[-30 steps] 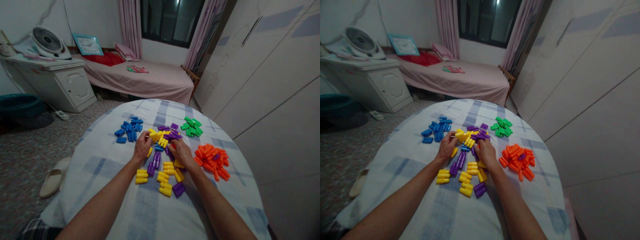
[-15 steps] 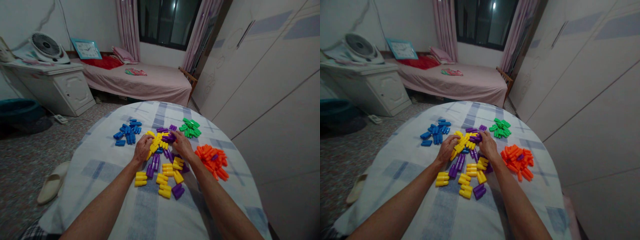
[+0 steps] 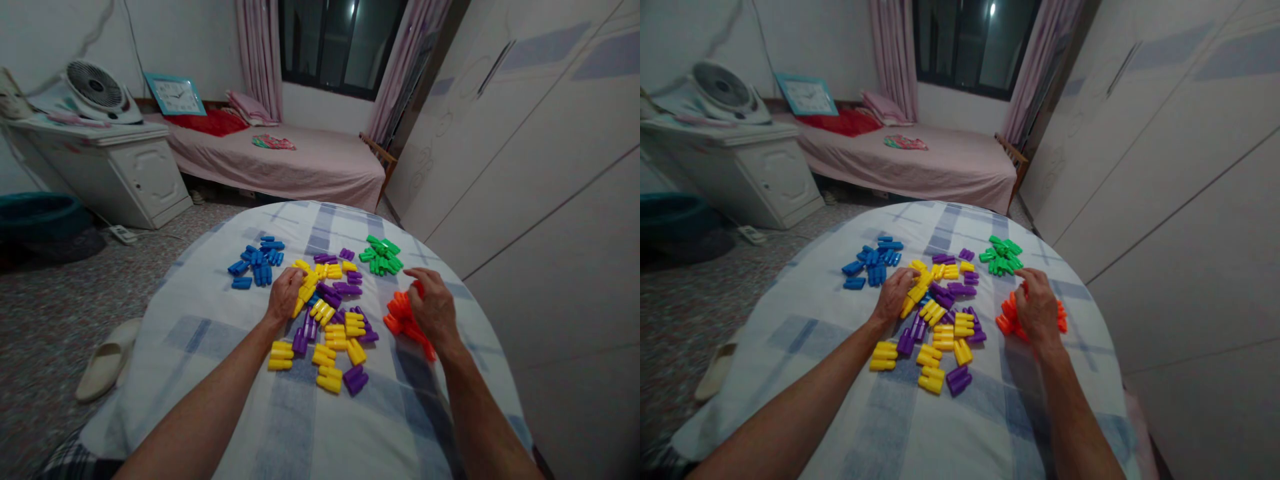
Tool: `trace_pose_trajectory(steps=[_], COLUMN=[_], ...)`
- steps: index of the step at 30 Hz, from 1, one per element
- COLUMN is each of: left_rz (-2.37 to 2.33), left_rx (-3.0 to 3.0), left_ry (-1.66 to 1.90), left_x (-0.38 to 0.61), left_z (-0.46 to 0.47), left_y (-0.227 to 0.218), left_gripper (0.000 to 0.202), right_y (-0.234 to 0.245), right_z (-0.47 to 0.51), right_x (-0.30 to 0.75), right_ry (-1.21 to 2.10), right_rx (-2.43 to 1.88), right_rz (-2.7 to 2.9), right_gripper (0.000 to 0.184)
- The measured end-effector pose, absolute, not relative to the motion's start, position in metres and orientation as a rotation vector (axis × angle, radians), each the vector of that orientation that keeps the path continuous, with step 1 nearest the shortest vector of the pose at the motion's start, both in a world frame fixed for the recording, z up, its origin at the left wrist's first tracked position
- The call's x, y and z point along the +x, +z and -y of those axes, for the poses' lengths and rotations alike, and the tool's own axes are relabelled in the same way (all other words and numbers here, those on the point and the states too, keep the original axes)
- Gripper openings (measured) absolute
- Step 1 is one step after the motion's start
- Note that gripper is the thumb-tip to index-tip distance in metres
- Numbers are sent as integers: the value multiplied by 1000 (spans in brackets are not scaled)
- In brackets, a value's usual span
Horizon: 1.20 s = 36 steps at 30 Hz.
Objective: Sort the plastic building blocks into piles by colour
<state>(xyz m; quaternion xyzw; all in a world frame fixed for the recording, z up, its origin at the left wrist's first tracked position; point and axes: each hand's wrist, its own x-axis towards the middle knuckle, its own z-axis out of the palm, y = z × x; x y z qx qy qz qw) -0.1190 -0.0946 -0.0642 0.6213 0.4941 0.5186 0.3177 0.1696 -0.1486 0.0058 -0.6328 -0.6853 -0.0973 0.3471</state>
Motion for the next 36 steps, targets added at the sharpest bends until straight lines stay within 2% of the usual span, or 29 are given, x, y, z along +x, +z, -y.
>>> trace_pose_trajectory(steps=[7, 15, 20, 26, 32, 36], left_rz=[-1303, -1307, -1317, -1319, -1318, -1256], left_rx=[1562, 1495, 1453, 1492, 1480, 1604], left_ry=[1374, 1400, 1404, 1384, 1370, 1294], left_x=[-122, -121, -120, -121, -120, -118], left_z=[94, 95, 96, 95, 94, 94], left_y=[-66, -64, -64, -64, -65, -69], left_gripper=[39, 40, 40, 38, 35, 26], right_y=[-20, -34, -39, -18, -2, -13], right_z=[154, 154, 155, 157, 165, 164], right_x=[219, 225, 234, 201, 98, 48], right_ry=[-342, -438, -111, -206, 321, 341], right_rx=[-1800, -2016, -2127, -1876, -1412, -1347], right_rz=[1737, 1685, 1651, 1586, 1989, 2227], right_gripper=[34, 43, 48, 40, 23, 20])
